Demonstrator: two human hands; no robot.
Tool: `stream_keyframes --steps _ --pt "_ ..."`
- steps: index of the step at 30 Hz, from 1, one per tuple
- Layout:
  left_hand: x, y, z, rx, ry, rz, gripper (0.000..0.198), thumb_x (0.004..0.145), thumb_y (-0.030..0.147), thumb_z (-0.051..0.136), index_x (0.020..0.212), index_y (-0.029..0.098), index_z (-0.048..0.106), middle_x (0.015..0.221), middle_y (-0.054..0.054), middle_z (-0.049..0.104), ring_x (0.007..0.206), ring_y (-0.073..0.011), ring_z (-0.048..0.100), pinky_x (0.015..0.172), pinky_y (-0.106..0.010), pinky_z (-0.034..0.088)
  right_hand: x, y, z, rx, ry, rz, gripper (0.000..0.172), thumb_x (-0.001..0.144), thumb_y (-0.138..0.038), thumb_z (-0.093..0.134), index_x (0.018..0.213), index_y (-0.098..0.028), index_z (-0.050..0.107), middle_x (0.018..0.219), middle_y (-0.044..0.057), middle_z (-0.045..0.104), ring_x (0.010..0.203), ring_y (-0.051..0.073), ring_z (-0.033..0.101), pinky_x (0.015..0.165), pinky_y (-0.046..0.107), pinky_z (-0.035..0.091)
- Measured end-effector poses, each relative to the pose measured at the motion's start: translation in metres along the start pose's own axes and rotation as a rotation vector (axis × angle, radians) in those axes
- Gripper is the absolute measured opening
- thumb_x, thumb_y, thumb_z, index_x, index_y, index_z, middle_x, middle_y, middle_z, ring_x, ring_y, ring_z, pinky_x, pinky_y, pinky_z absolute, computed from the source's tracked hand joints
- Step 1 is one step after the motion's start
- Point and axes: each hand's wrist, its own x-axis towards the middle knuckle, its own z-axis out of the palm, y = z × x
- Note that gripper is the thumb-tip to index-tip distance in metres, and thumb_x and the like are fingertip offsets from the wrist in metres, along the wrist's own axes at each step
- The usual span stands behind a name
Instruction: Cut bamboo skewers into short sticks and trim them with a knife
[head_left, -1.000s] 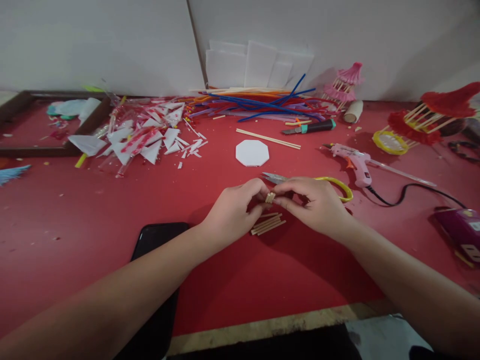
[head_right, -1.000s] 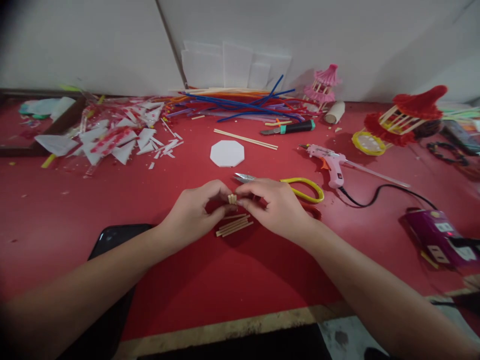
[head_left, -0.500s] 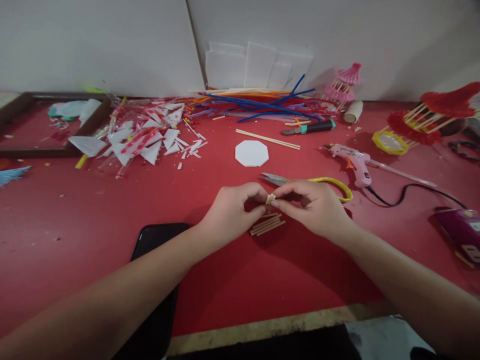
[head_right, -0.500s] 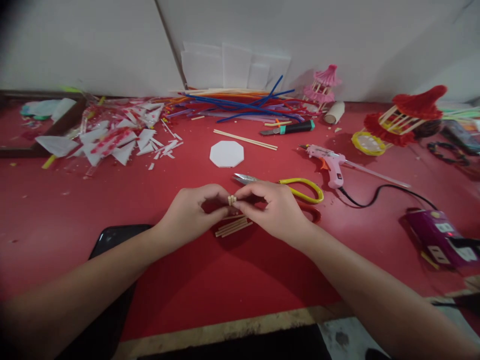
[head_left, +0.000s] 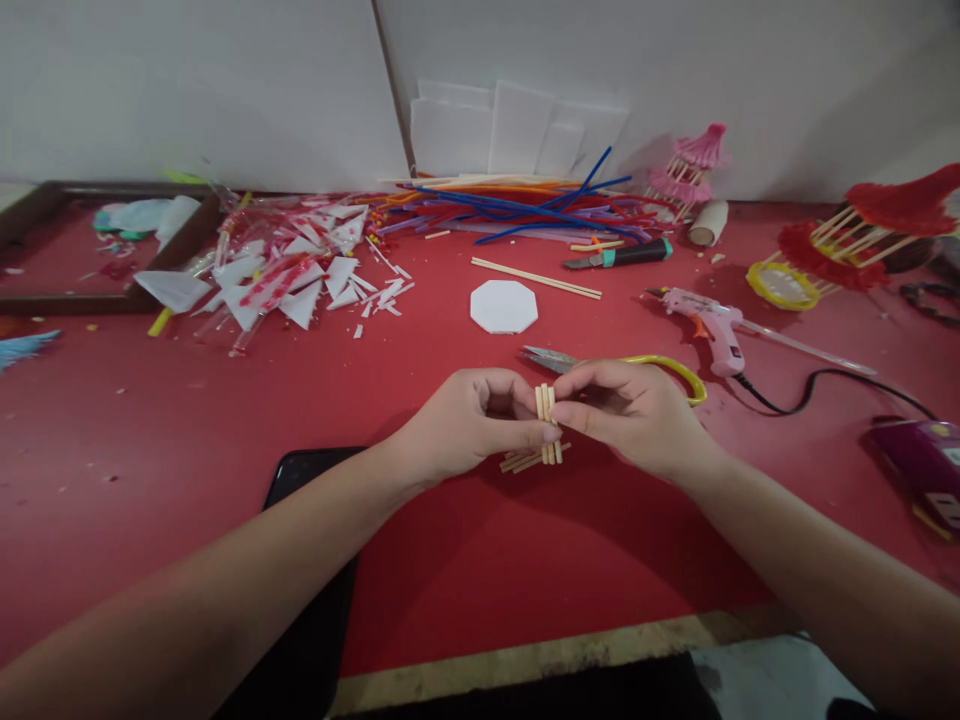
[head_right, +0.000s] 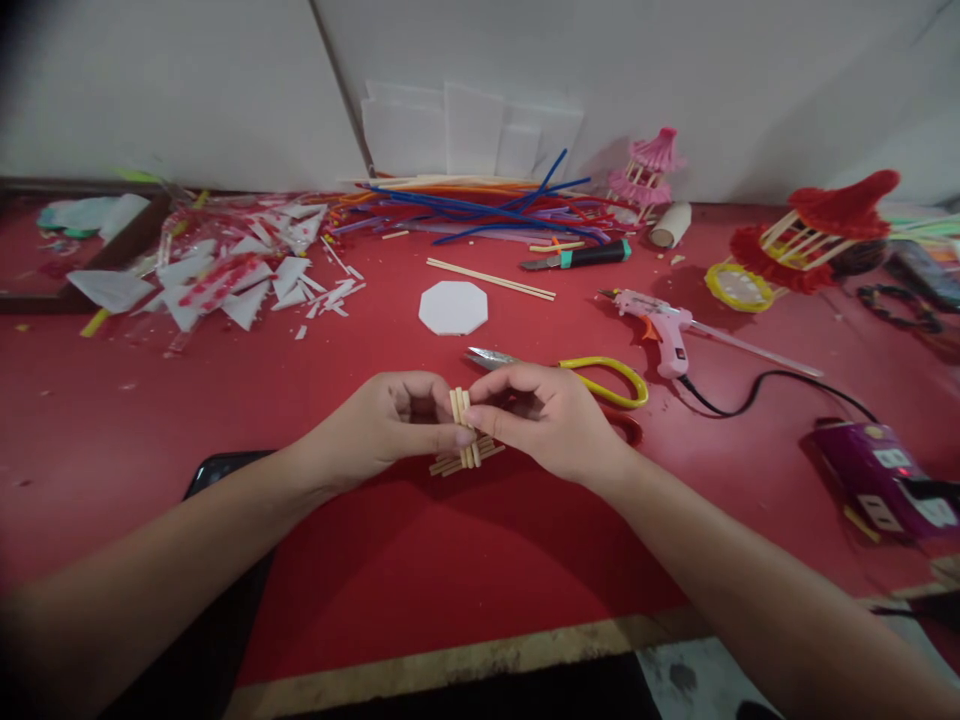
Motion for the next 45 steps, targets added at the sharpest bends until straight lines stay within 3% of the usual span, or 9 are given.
stream_keyframes --steps 7,12,16,20,24,29,34,42,45 --pt "0.002 0.0 -0.001 -0.088 0.002 0.005 0.019 0.066 0.016 0.08 0.071 0.012 0.062 0.066 0.001 0.069 0.059 -0.0077 0.064 0.057 -0.016 0.051 0.0 0.006 0.0 0.025 0.002 -0.068 0.022 0.078 -0.035 0.071 0.093 -0.019 0.068 0.089 0.005 0.07 0.08 0.017 0.065 0.069 0.028 0.055" --pt "0.003 0.002 -0.003 -0.283 0.057 -0.028 0.023 0.066 0.018 0.081 0.073 0.013 0.06 0.068 0.001 0.07 0.061 -0.0092 0.067 0.062 -0.02 0.057 -0.002 0.01 -0.008 -0.091 -0.101 -0.344 0.051 0.074 -0.029 0.076 0.121 -0.024 0.056 0.105 0.006 0.066 0.091 0.017 0.065 0.081 0.033 0.055" --pt "0.004 0.001 -0.005 -0.317 0.07 -0.042 0.024 0.067 0.018 0.081 0.075 0.013 0.06 0.069 0.001 0.072 0.062 -0.0092 0.068 0.062 -0.02 0.058 0.0 0.009 -0.012 -0.404 -0.043 -0.57 0.032 0.077 -0.027 0.074 0.106 -0.023 0.062 0.098 0.004 0.069 0.088 0.016 0.065 0.08 0.029 0.053" --pt "0.004 0.0 -0.004 -0.298 0.074 -0.013 0.023 0.069 0.019 0.08 0.075 0.012 0.058 0.07 0.0 0.073 0.064 -0.0109 0.07 0.063 -0.02 0.058 0.001 0.008 -0.01 -0.505 -0.012 -0.651 0.017 0.081 -0.023 0.069 0.097 -0.023 0.062 0.091 0.002 0.071 0.088 0.014 0.065 0.08 0.026 0.051" --pt "0.004 -0.002 -0.004 -0.266 0.096 0.056 0.023 0.071 0.018 0.079 0.074 0.013 0.057 0.073 -0.001 0.073 0.069 -0.0127 0.07 0.069 -0.025 0.059 -0.003 0.005 -0.006 -0.516 -0.017 -0.571 0.008 0.083 -0.021 0.065 0.091 -0.021 0.062 0.087 0.002 0.071 0.082 0.013 0.065 0.073 0.024 0.05" --pt "0.004 -0.004 -0.004 -0.133 0.127 0.128 0.024 0.07 0.017 0.079 0.072 0.013 0.056 0.066 0.003 0.069 0.06 -0.007 0.064 0.055 -0.015 0.051 -0.005 0.003 -0.001 -0.396 0.032 -0.374 0.007 0.083 -0.025 0.066 0.082 -0.019 0.062 0.076 -0.001 0.067 0.066 0.009 0.061 0.063 0.021 0.048" --pt "0.004 -0.005 -0.003 -0.086 0.117 0.151 0.023 0.071 0.018 0.078 0.072 0.013 0.056 0.066 0.004 0.066 0.06 -0.0059 0.062 0.057 -0.014 0.049 -0.004 0.008 0.002 -0.245 0.014 -0.203 0.009 0.082 -0.027 0.066 0.085 -0.02 0.06 0.074 0.0 0.065 0.066 0.011 0.062 0.061 0.021 0.05" --pt "0.003 -0.003 -0.001 -0.055 0.149 0.146 0.028 0.066 0.025 0.082 0.073 0.014 0.057 0.07 0.001 0.067 0.064 -0.0099 0.063 0.06 -0.02 0.05 -0.008 0.007 0.001 -0.202 -0.058 -0.163 0.017 0.079 -0.016 0.063 0.092 -0.021 0.053 0.078 -0.002 0.06 0.068 0.009 0.059 0.063 0.019 0.048" --pt "0.004 -0.003 -0.002 -0.058 0.218 0.191 0.028 0.067 0.027 0.081 0.074 0.014 0.058 0.073 0.001 0.066 0.065 -0.0098 0.063 0.062 -0.021 0.051 -0.01 0.003 -0.006 -0.218 -0.18 -0.151 0.025 0.075 -0.009 0.06 0.091 -0.022 0.047 0.077 -0.005 0.056 0.065 0.008 0.055 0.061 0.019 0.045"
